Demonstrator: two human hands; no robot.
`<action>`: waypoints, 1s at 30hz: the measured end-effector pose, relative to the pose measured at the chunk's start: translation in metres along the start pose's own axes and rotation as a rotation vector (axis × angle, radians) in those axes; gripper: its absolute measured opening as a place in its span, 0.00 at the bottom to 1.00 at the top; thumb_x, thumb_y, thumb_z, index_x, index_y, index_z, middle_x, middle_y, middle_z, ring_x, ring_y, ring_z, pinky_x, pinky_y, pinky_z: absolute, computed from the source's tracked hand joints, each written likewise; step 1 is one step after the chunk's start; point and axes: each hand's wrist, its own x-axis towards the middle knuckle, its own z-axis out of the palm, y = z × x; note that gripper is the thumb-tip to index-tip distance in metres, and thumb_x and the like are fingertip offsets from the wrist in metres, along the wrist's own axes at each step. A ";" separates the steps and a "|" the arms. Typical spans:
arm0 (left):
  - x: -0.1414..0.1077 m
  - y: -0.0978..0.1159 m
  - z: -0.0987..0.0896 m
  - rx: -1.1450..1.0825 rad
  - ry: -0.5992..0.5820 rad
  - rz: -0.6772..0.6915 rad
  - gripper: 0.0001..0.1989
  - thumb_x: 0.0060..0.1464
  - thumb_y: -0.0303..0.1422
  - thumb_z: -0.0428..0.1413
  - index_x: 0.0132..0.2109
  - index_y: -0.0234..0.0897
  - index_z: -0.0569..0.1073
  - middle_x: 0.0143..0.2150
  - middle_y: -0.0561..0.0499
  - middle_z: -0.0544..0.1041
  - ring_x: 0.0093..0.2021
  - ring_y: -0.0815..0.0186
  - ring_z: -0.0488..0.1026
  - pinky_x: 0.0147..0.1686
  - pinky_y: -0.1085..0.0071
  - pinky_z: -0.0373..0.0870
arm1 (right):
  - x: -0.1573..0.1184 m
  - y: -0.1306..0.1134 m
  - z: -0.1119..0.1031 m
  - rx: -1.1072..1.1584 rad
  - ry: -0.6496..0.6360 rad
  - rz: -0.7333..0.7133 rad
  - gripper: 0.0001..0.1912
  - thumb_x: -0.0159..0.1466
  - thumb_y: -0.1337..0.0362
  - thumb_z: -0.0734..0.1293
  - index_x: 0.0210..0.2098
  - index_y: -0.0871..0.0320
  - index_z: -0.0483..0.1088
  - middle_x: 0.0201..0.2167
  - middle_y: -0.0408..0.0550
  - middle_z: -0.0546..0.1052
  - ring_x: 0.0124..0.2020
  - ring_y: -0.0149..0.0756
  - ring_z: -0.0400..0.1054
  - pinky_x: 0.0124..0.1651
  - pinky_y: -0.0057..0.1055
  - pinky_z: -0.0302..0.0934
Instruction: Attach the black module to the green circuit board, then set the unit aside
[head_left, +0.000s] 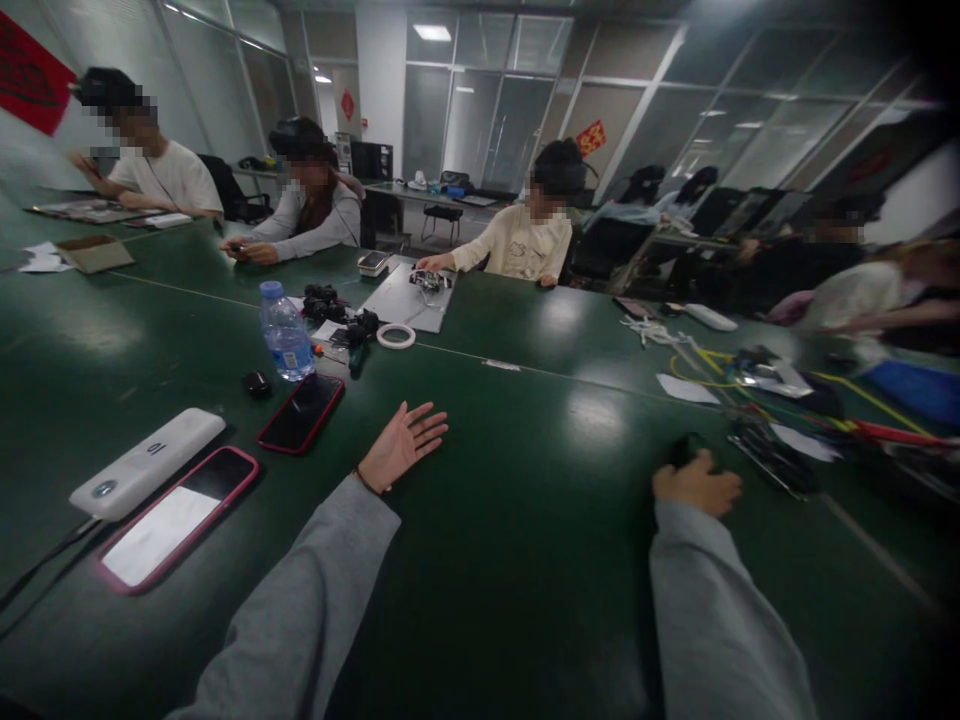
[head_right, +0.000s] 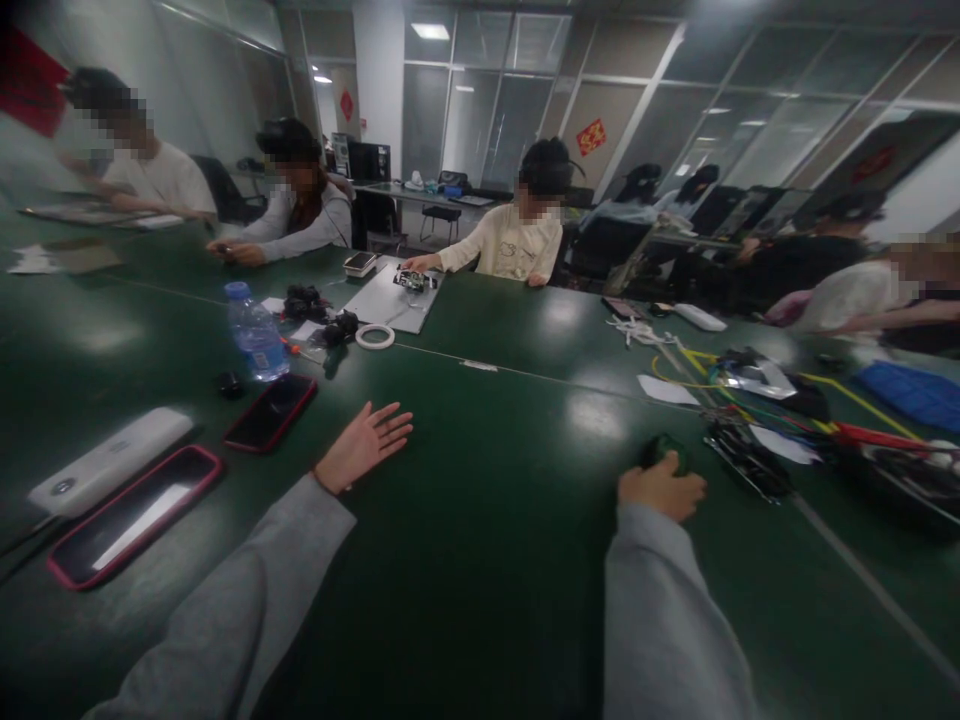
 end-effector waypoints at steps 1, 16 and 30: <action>0.000 0.000 0.000 0.005 0.003 0.007 0.25 0.57 0.47 0.45 0.56 0.38 0.64 0.59 0.41 0.64 0.56 0.57 0.64 0.55 0.57 0.58 | -0.009 -0.027 -0.003 0.049 -0.020 0.021 0.28 0.60 0.60 0.57 0.57 0.69 0.56 0.45 0.71 0.53 0.45 0.58 0.53 0.37 0.48 0.53; 0.015 -0.014 -0.001 0.214 0.254 0.479 0.13 0.53 0.33 0.55 0.45 0.34 0.74 0.50 0.47 0.73 0.58 0.62 0.62 0.59 0.66 0.53 | -0.185 -0.230 -0.097 0.774 -0.394 -0.952 0.31 0.64 0.64 0.58 0.64 0.59 0.43 0.54 0.58 0.55 0.55 0.47 0.54 0.54 0.45 0.59; 0.015 -0.017 -0.009 0.497 0.147 0.538 0.21 0.48 0.31 0.59 0.52 0.35 0.69 0.53 0.43 0.71 0.56 0.60 0.65 0.58 0.58 0.56 | -0.177 -0.226 -0.092 0.919 -0.368 -0.803 0.17 0.61 0.63 0.63 0.49 0.57 0.60 0.47 0.52 0.64 0.48 0.41 0.62 0.48 0.38 0.64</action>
